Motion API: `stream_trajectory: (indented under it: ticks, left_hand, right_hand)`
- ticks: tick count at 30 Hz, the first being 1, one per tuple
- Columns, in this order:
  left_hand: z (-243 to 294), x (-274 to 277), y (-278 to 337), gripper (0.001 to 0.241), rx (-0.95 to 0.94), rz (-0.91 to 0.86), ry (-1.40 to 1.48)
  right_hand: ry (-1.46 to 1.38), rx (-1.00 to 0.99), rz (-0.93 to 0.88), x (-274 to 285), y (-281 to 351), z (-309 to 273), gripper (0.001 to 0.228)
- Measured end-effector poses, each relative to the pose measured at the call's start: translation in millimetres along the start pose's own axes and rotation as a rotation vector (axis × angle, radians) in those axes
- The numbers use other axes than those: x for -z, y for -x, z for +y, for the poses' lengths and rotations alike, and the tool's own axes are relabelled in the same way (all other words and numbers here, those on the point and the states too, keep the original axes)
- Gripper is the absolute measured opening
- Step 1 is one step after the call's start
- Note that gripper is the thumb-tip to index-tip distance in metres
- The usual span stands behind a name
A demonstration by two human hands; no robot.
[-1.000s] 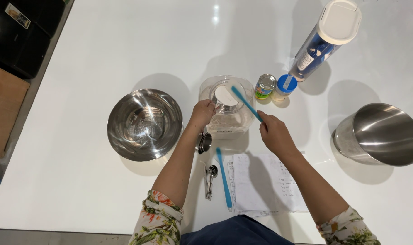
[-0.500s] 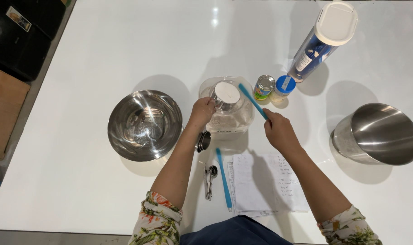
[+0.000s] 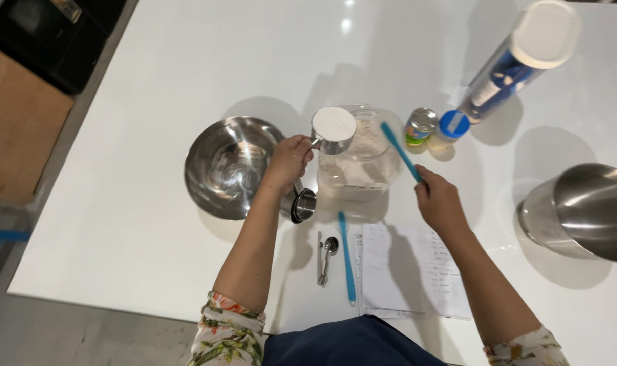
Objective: Measuring flour from a container into a metal bowl using a measuring cup and leveling it with a spatula.
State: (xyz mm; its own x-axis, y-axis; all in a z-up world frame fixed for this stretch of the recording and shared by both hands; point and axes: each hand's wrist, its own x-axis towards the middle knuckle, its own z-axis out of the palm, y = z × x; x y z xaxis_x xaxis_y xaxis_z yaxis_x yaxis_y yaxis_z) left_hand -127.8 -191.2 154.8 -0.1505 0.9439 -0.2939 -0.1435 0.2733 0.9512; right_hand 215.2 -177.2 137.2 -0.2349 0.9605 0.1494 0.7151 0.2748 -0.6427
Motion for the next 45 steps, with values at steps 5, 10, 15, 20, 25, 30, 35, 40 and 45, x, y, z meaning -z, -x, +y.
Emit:
stream_trajectory:
  ticks: [5, 10, 15, 20, 25, 30, 35, 40, 45]
  left_hand:
    - [-12.7, 79.1, 33.5, 0.021, 0.035, 0.054, 0.222]
    - [-76.2, 158.0, 9.5, 0.024, 0.026, 0.380, -0.358]
    - [-102.0, 152.2, -15.1, 0.024, 0.037, 0.455, -1.320]
    - [-105.2, 141.6, 2.2, 0.047, 0.028, 0.188, -1.987]
    - [-147.9, 168.1, -0.9, 0.034, -0.359, 0.237, -2.216]
    - [-128.2, 182.5, 3.4, 0.046, -0.423, 0.223, -2.088]
    - [-108.7, 192.2, 16.7, 0.049, -0.466, 0.263, -2.092]
    - [-92.5, 193.0, 35.2, 0.057, -0.705, 0.489, -1.895]
    - [-100.8, 200.4, 38.5, 0.057, -0.688, 0.518, -1.833]
  right_hand:
    - [-0.067, -0.127, -0.054, -0.3, 5.9, -11.9, 0.043]
    - [-0.180, -0.105, -0.040, -14.9, 12.7, -13.4, 0.044]
    - [-0.191, -0.067, -0.004, -24.1, 18.6, -19.7, 0.043]
    - [-0.170, 0.005, 0.057, -30.0, 25.3, -15.8, 0.043]
    - [-0.161, -0.009, 0.112, -29.4, 31.4, -22.4, 0.042]
    - [-0.180, 0.007, 0.129, -30.8, 33.9, -18.5, 0.042]
    - [-0.177, 0.020, 0.129, -32.1, 32.6, -22.0, 0.042]
    - [-0.197, 0.010, 0.124, -33.3, 32.0, -24.7, 0.043]
    - [-0.202, 0.030, 0.157, -35.3, 33.3, -23.1, 0.041]
